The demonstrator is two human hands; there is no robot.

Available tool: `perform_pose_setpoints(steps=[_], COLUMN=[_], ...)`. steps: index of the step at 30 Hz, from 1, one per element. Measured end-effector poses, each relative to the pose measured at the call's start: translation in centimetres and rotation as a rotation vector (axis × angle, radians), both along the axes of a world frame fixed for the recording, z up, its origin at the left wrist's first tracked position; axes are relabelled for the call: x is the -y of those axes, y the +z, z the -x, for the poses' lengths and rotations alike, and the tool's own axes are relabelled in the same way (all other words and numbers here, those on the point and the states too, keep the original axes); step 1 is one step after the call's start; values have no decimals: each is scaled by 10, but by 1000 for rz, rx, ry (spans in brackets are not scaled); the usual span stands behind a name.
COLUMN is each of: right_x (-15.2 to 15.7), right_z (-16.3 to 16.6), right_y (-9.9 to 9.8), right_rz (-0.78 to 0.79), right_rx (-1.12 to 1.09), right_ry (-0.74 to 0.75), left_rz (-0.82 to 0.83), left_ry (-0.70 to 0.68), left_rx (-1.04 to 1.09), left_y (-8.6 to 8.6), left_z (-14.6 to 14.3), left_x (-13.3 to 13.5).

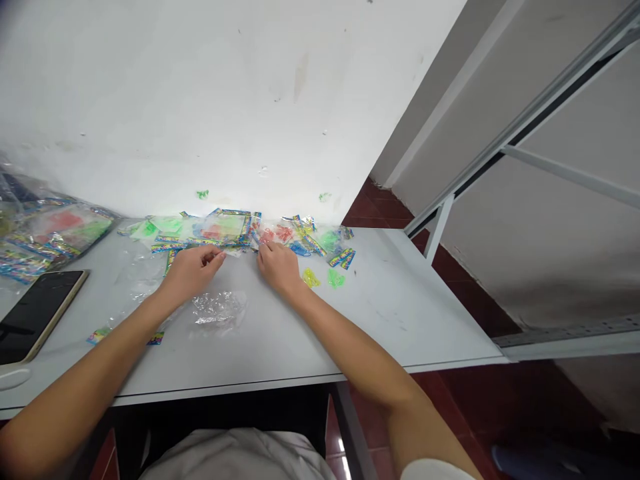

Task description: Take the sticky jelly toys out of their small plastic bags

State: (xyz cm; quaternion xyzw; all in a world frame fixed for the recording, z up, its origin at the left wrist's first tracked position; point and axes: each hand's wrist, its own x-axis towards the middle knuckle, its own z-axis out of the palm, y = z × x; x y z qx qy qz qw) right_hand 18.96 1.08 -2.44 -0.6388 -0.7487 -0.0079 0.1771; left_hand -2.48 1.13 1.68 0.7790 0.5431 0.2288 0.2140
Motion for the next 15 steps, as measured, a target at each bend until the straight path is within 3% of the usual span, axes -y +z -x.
perform_pose_setpoints(steps=[3, 7, 9, 11, 15], right_x=[5, 26, 39, 49, 56], right_z=[3, 17, 27, 35, 38], right_y=[6, 18, 21, 19, 11], right_rz=[-102, -246, -196, -96, 208], right_rx=[-212, -845, -1112, -1280, -1326], right_ry=[-14, 76, 127, 141, 141], left_rz=[112, 510, 697, 762, 634], left_ry=[9, -44, -86, -85, 55], left_rx=[154, 602, 821, 998, 1235], left_y=[2, -2, -6, -11, -14], left_z=[-3, -8, -11, -12, -11], left_x=[1, 2, 1, -1, -5])
